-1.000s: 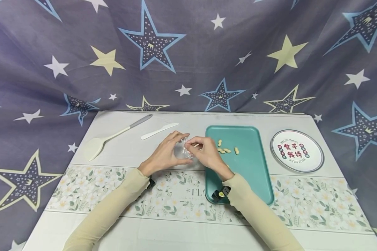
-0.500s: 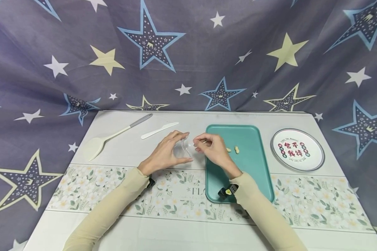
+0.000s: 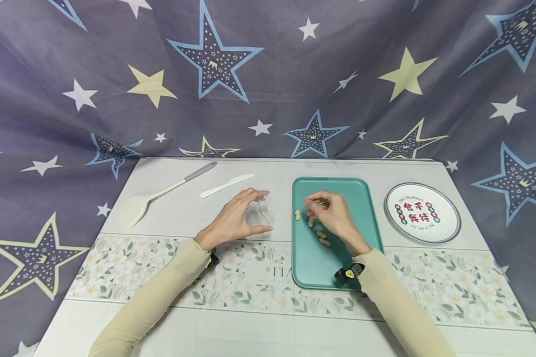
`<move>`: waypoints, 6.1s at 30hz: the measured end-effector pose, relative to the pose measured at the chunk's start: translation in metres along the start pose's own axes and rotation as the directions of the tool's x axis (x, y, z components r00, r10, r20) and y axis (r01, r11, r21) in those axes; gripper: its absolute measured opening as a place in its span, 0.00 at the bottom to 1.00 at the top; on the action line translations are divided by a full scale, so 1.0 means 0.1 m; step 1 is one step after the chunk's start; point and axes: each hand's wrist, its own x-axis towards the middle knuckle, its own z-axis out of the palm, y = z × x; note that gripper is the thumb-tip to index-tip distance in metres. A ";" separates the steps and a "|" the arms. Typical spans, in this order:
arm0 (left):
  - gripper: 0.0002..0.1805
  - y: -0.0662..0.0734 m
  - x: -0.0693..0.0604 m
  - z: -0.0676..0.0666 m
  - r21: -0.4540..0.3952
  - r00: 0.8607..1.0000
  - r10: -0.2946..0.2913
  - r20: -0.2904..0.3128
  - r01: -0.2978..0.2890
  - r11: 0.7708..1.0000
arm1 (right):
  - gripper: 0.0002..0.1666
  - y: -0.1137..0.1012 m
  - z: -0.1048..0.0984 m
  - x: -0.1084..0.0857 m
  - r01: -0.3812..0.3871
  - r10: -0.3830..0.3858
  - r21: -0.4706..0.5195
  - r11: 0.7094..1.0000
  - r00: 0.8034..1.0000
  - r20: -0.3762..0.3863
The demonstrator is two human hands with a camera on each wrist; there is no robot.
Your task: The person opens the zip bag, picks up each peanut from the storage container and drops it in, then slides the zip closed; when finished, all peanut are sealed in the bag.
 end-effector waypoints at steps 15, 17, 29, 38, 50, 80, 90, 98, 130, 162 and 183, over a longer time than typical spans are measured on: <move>0.48 -0.01 -0.01 0.00 -0.005 1.000 0.020 -0.003 -0.020 1.000 | 0.16 0.26 -0.48 -0.14 -0.085 0.079 -0.187 0.979 0.996 -0.041; 0.48 -0.01 -0.01 0.00 -0.002 1.000 0.023 -0.004 -0.023 1.000 | 0.16 0.29 -0.51 -0.14 -0.099 0.091 -0.217 0.971 0.995 -0.050; 0.48 -0.03 -0.03 0.00 -0.001 1.000 0.021 -0.006 -0.021 1.000 | 0.17 0.39 -0.56 -0.14 -0.134 0.121 -0.359 0.924 0.991 -0.059; 0.48 -0.04 -0.05 0.01 -0.005 1.000 0.021 -0.013 -0.021 1.000 | 0.14 0.40 -0.52 -0.12 -0.117 0.097 -0.402 0.908 0.993 -0.069; 0.48 -0.03 -0.05 0.02 -0.013 1.000 0.010 -0.001 -0.010 1.000 | 0.13 0.40 -0.49 -0.12 -0.075 0.035 -0.463 0.883 0.995 -0.094; 0.48 0.00 -0.03 0.05 -0.024 1.000 0.026 0.004 -0.026 0.999 | 0.12 0.01 -0.12 -0.09 0.035 -0.065 -0.358 0.933 0.995 -0.071; 0.47 0.01 -0.04 0.03 -0.016 0.999 0.036 -0.004 -0.036 0.999 | 0.11 -0.15 0.16 -0.02 0.040 -0.044 -0.260 0.965 0.999 -0.012; 0.46 0.04 -0.03 0.01 -0.023 0.998 0.056 -0.012 -0.057 0.998 | 0.10 -0.27 0.37 0.00 0.076 -0.074 -0.192 0.978 0.997 0.018; 0.47 0.07 -0.02 0.02 -0.027 0.998 0.052 -0.024 -0.052 0.998 | 0.08 -0.37 0.66 0.02 0.186 -0.175 -0.141 0.972 0.981 0.087; 0.47 0.07 -0.02 0.03 -0.035 1.000 0.025 0.000 -0.025 0.999 | 0.11 -0.20 0.19 -0.19 0.140 -0.136 -0.208 0.968 0.990 0.034; 0.48 0.05 -0.03 0.01 -0.043 1.000 0.005 0.007 -0.005 0.999 | 0.08 0.18 -0.19 -0.53 0.132 -0.133 -0.331 0.934 0.991 0.019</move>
